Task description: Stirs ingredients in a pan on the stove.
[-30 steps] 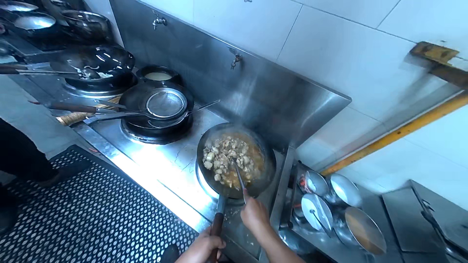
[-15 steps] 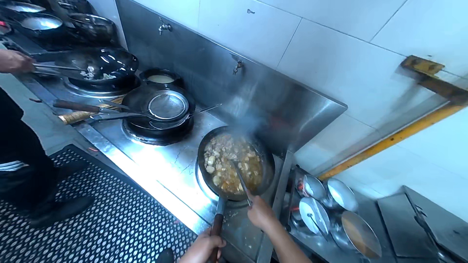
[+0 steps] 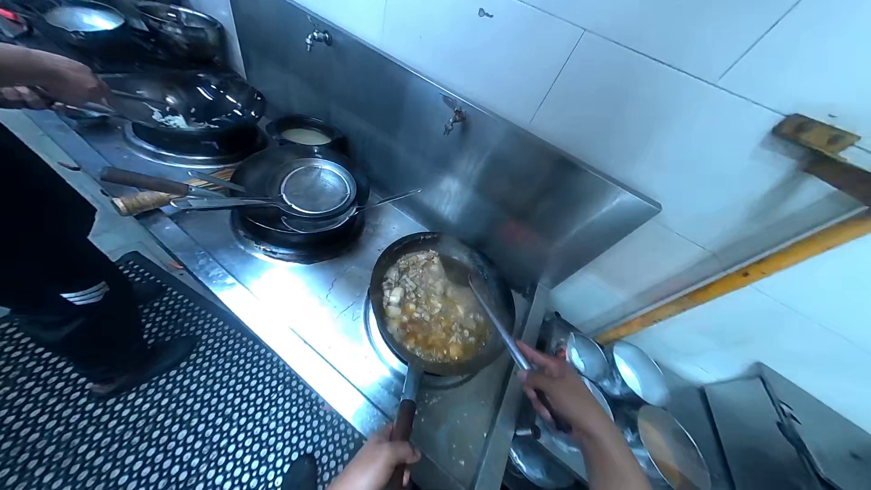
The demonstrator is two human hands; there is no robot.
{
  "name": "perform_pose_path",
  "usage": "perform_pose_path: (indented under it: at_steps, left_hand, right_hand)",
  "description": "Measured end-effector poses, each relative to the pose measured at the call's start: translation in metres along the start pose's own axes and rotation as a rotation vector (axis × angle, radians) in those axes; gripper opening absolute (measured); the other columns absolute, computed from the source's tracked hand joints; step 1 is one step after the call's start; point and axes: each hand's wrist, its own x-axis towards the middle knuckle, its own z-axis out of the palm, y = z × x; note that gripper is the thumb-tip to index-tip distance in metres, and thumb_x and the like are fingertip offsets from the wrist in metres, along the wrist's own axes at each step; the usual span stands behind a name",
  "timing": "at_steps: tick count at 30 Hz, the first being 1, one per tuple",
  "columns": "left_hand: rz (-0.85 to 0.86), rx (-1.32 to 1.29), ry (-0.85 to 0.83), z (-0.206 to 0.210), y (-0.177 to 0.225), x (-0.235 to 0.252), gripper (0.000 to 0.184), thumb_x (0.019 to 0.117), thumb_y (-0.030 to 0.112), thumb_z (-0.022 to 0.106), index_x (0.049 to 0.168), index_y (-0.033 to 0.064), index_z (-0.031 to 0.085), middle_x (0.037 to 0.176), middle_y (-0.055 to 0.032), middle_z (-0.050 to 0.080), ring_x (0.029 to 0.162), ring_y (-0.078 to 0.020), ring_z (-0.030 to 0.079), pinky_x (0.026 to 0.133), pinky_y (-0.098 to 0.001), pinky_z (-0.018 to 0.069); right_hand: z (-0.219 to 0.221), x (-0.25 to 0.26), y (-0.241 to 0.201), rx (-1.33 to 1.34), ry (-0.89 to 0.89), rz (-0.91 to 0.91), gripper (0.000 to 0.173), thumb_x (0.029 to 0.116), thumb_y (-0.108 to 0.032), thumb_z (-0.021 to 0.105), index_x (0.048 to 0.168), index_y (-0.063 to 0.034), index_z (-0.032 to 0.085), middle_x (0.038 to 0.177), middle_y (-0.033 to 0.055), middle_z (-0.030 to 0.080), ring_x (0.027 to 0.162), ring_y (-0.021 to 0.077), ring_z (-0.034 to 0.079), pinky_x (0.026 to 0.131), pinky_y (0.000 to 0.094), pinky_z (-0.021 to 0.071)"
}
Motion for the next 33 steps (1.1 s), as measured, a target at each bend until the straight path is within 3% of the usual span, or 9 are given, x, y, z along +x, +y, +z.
perform_pose_path:
  at_steps: [4, 8, 13, 16, 18, 20, 22, 25, 33]
  left_hand:
    - [-0.013, 0.004, 0.006, -0.002, 0.001, 0.000, 0.043, 0.0941, 0.011, 0.063, 0.134, 0.0065, 0.046, 0.075, -0.0058, 0.058, 0.056, -0.0143, 0.058, 0.048, -0.0280, 0.0503]
    - [-0.010, 0.012, 0.012, 0.000, 0.001, -0.002, 0.044, 0.0928, 0.010, 0.064, 0.133, 0.0064, 0.047, 0.074, -0.0056, 0.058, 0.054, -0.0139, 0.056, 0.046, -0.0272, 0.0484]
    - [-0.017, 0.031, 0.017, -0.002, 0.000, -0.002, 0.042, 0.0927, 0.012, 0.065, 0.131, 0.0072, 0.048, 0.074, -0.0059, 0.059, 0.055, -0.0140, 0.057, 0.047, -0.0273, 0.0481]
    - [-0.022, 0.047, 0.012, -0.003, 0.000, 0.000, 0.042, 0.0919, 0.013, 0.066, 0.130, 0.0072, 0.048, 0.076, -0.0064, 0.060, 0.056, -0.0146, 0.058, 0.048, -0.0279, 0.0493]
    - [-0.027, 0.056, 0.019, -0.002, 0.001, 0.000, 0.041, 0.0916, 0.012, 0.066, 0.128, 0.0073, 0.049, 0.077, -0.0065, 0.060, 0.057, -0.0146, 0.059, 0.048, -0.0280, 0.0492]
    - [-0.034, 0.055, 0.022, -0.003, 0.002, 0.000, 0.042, 0.0924, 0.012, 0.065, 0.131, 0.0070, 0.048, 0.077, -0.0064, 0.060, 0.058, -0.0144, 0.059, 0.049, -0.0280, 0.0498]
    - [-0.041, 0.043, 0.019, -0.002, 0.003, 0.000, 0.041, 0.0929, 0.011, 0.064, 0.130, 0.0071, 0.047, 0.076, -0.0062, 0.060, 0.058, -0.0147, 0.059, 0.050, -0.0286, 0.0508]
    - [-0.035, 0.038, 0.019, -0.001, 0.004, 0.000, 0.041, 0.0941, 0.011, 0.063, 0.132, 0.0068, 0.047, 0.076, -0.0061, 0.059, 0.057, -0.0146, 0.059, 0.050, -0.0286, 0.0511]
    - [-0.030, 0.014, 0.028, 0.001, 0.004, -0.003, 0.040, 0.0942, 0.010, 0.063, 0.131, 0.0066, 0.047, 0.074, -0.0060, 0.059, 0.056, -0.0146, 0.059, 0.050, -0.0285, 0.0517]
  right_hand:
    - [0.031, 0.064, -0.017, -0.005, 0.119, -0.001, 0.061, 0.1019, -0.013, 0.060, 0.159, -0.0137, 0.040, 0.076, 0.0068, 0.058, 0.049, 0.0136, 0.050, 0.044, 0.0279, 0.0445]
    - [0.070, 0.119, -0.015, -0.097, 0.201, -0.025, 0.064, 0.0971, -0.010, 0.062, 0.158, -0.0122, 0.042, 0.081, 0.0109, 0.063, 0.050, 0.0153, 0.053, 0.046, 0.0311, 0.0474]
    - [0.113, 0.120, -0.027, -0.392, 0.100, -0.011, 0.066, 0.0954, -0.015, 0.061, 0.159, -0.0221, 0.043, 0.115, 0.0142, 0.067, 0.063, 0.0180, 0.058, 0.058, 0.0375, 0.0517]
    - [0.126, 0.109, -0.025, -0.479, 0.033, 0.010, 0.068, 0.0963, -0.015, 0.059, 0.161, -0.0226, 0.038, 0.119, 0.0149, 0.065, 0.063, 0.0185, 0.059, 0.057, 0.0375, 0.0529]
    - [0.124, 0.102, -0.019, -0.617, -0.013, 0.000, 0.071, 0.0962, -0.017, 0.058, 0.162, -0.0248, 0.034, 0.126, 0.0146, 0.064, 0.078, 0.0222, 0.066, 0.070, 0.0427, 0.0578]
    - [0.119, 0.091, -0.017, -0.779, -0.072, -0.007, 0.072, 0.0973, -0.018, 0.057, 0.164, -0.0283, 0.030, 0.135, 0.0137, 0.063, 0.107, 0.0274, 0.068, 0.093, 0.0499, 0.0559]
    - [0.107, 0.078, -0.018, -0.985, -0.130, -0.031, 0.073, 0.0991, -0.019, 0.056, 0.165, -0.0293, 0.026, 0.133, 0.0168, 0.065, 0.116, 0.0341, 0.066, 0.099, 0.0559, 0.0531]
    - [0.088, 0.055, -0.027, -1.262, -0.171, -0.039, 0.076, 0.0981, -0.017, 0.056, 0.165, -0.0344, 0.024, 0.122, 0.0212, 0.068, 0.112, 0.0421, 0.066, 0.093, 0.0619, 0.0530]
    - [0.054, 0.004, -0.039, -1.593, -0.198, -0.100, 0.078, 0.0949, -0.005, 0.052, 0.162, -0.0380, 0.029, 0.098, 0.0212, 0.071, 0.094, 0.0431, 0.070, 0.080, 0.0598, 0.0543]
